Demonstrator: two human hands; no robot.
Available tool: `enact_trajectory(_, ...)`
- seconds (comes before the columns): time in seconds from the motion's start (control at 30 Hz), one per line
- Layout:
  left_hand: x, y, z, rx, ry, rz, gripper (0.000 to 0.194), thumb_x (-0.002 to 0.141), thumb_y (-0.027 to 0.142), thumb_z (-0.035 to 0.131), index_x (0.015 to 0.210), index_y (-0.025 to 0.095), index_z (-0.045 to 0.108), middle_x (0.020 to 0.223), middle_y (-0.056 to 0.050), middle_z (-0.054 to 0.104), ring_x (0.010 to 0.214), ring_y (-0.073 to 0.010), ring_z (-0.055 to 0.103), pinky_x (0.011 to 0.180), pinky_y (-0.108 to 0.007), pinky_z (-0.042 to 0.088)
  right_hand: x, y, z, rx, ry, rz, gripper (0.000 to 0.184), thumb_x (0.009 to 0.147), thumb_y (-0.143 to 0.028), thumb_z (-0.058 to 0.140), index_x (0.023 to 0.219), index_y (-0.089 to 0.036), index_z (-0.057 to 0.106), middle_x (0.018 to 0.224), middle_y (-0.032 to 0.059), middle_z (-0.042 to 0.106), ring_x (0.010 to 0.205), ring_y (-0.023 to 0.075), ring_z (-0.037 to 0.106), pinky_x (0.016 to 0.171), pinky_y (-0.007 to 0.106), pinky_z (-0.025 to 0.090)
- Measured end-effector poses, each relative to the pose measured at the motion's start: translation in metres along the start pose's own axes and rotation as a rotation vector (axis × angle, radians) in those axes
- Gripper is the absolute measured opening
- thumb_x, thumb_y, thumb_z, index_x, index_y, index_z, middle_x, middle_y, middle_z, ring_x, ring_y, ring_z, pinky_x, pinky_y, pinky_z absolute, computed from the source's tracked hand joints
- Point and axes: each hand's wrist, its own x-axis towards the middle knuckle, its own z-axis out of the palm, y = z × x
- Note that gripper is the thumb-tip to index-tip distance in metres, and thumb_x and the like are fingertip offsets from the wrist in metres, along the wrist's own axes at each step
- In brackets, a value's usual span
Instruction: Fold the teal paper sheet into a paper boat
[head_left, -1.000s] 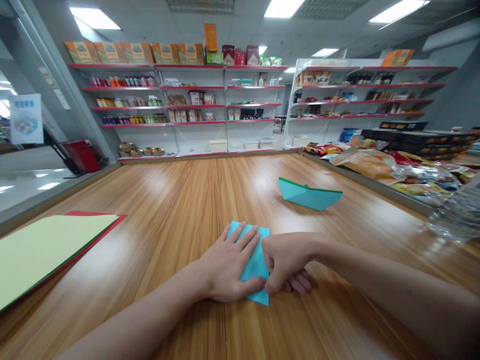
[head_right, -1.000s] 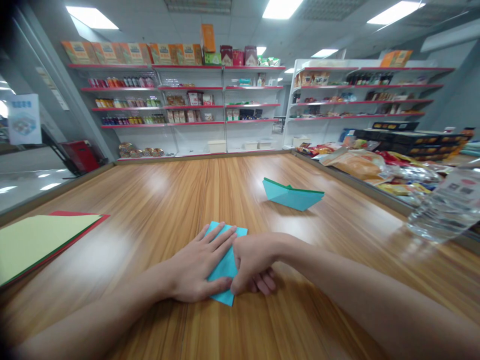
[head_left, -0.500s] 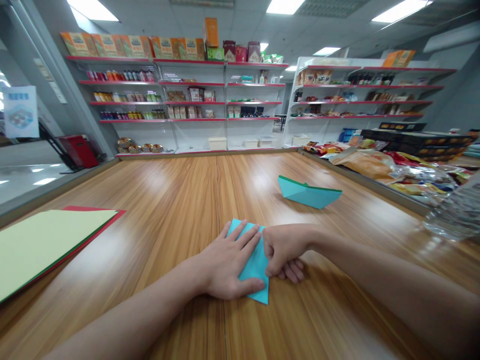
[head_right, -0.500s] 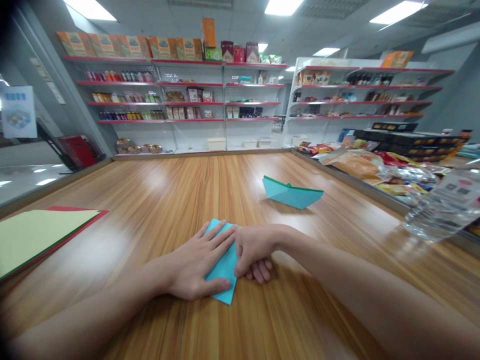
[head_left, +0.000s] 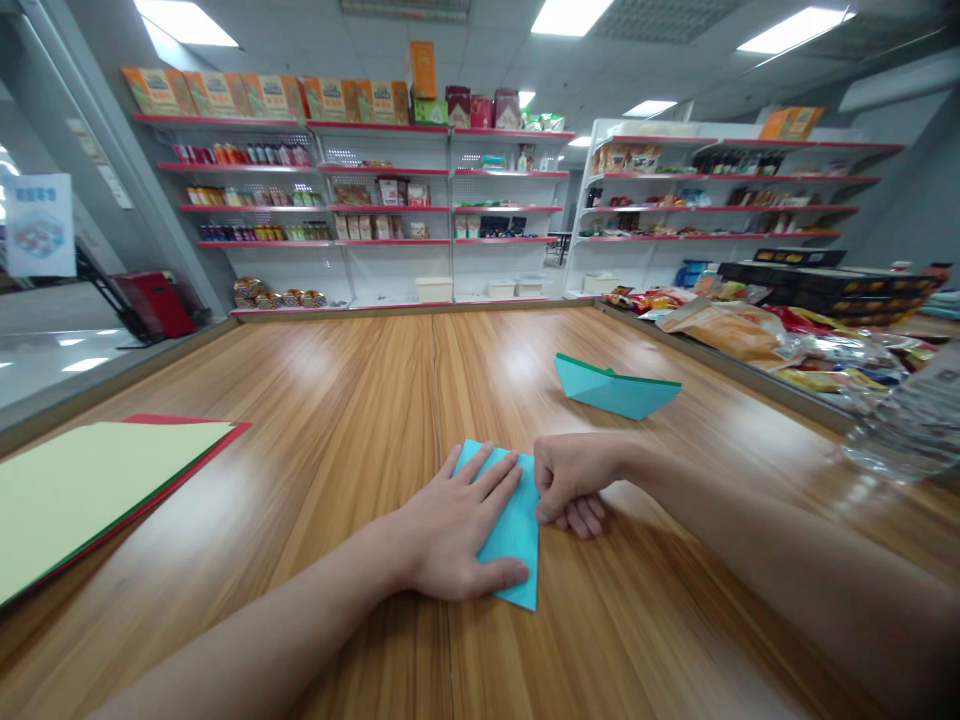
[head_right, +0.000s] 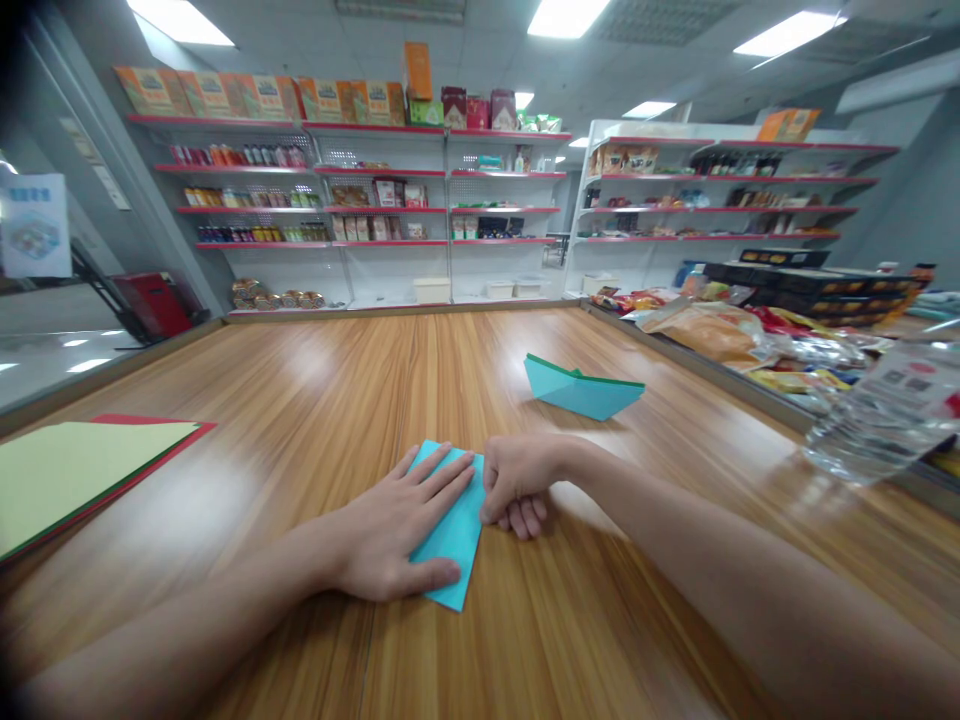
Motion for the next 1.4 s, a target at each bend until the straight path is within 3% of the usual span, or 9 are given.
enact_trajectory(0.57,-0.001,0.000,0.000,-0.020,0.015,0.013,0.089,0.082,0.066,0.036,0.146,0.012,0.008,0.152,-0.016,0.009,0.138,-0.0364,0.003,0.109,-0.057,0.007,-0.001,0.015,-0.020,0.047,0.325,0.050,0.024,0.063,-0.032,0.065,0.060,-0.009,0.065,0.049,0.0037,0.065,0.039,0.0119,0.059,0.034,0.017,0.047)
enact_trajectory(0.77,-0.002,0.000,0.000,-0.021,0.010,0.001,0.090,0.081,0.068,0.034,0.146,0.011,0.009,0.152,-0.015,0.007,0.139,-0.0347,0.001,0.110,-0.056,0.005,-0.003,0.016,-0.024,0.088,0.595,0.087,0.026,0.072,-0.030,0.058,0.057,-0.010,0.063,0.048,0.0045,0.064,0.036,0.0098,0.057,0.033,0.016,0.045)
enact_trajectory(0.87,-0.001,-0.002,0.006,-0.043,0.056,-0.041,0.092,0.080,0.070,0.034,0.146,0.011,0.010,0.152,-0.016,0.004,0.138,-0.0338,-0.002,0.110,-0.053,0.005,0.000,0.009,-0.019,0.102,0.745,0.130,0.033,0.079,-0.036,0.053,0.059,-0.011,0.060,0.050,0.0064,0.064,0.035,0.0106,0.057,0.031,0.017,0.045)
enact_trajectory(1.0,0.004,-0.005,0.018,-0.129,0.223,-0.178,0.097,0.079,0.067,0.041,0.146,0.006,0.006,0.151,-0.021,-0.008,0.137,-0.0344,-0.009,0.111,-0.052,0.010,0.009,-0.008,0.002,0.114,0.771,0.143,0.052,0.084,-0.055,0.043,0.058,-0.013,0.056,0.046,0.0078,0.062,0.032,0.0137,0.055,0.029,0.022,0.045)
enact_trajectory(1.1,0.010,-0.011,0.022,-0.279,0.468,-0.348,0.106,0.073,0.060,0.057,0.145,0.006,0.002,0.151,-0.021,-0.008,0.138,-0.0345,-0.009,0.111,-0.051,0.016,0.018,-0.016,0.019,0.172,0.704,-0.150,0.043,0.080,-0.054,0.053,0.068,-0.013,0.056,0.046,0.0024,0.060,0.036,0.0116,0.055,0.032,0.019,0.043)
enact_trajectory(1.2,0.012,-0.024,0.019,-0.595,0.766,-0.579,0.093,0.073,0.051,0.063,0.142,0.008,0.020,0.147,-0.023,0.025,0.137,-0.0356,0.017,0.107,-0.052,0.027,0.025,-0.016,0.029,0.303,0.786,-0.460,0.040,0.079,-0.054,0.055,0.079,-0.014,0.058,0.050,-0.0030,0.056,0.036,0.0080,0.049,0.032,0.017,0.039)
enact_trajectory(1.23,0.012,-0.029,0.017,-0.778,0.790,-0.589,0.081,0.074,0.049,0.062,0.137,0.008,0.032,0.138,-0.023,0.041,0.130,-0.0360,0.034,0.102,-0.051,0.034,0.027,-0.015,0.031,0.342,0.779,-0.537,0.040,0.078,-0.053,0.056,0.083,-0.014,0.058,0.053,-0.0027,0.057,0.039,0.0081,0.050,0.035,0.018,0.041)
enact_trajectory(1.3,0.010,-0.036,0.013,-1.158,0.722,-0.515,0.059,0.077,0.048,0.062,0.117,0.005,0.054,0.112,-0.021,0.063,0.103,-0.0339,0.060,0.086,-0.047,0.048,0.029,-0.015,0.032,0.409,0.736,-0.654,0.041,0.076,-0.052,0.060,0.087,-0.013,0.060,0.064,0.0006,0.062,0.051,0.0107,0.057,0.047,0.021,0.047)
enact_trajectory(1.4,0.006,-0.041,0.010,-1.485,0.716,-0.437,0.041,0.074,0.043,0.068,0.090,0.006,0.066,0.084,-0.015,0.071,0.071,-0.0244,0.067,0.070,-0.038,0.054,0.031,-0.016,0.032,0.482,0.703,-0.721,0.042,0.075,-0.050,0.063,0.089,-0.011,0.061,0.078,0.0058,0.066,0.071,0.0156,0.062,0.064,0.026,0.050)
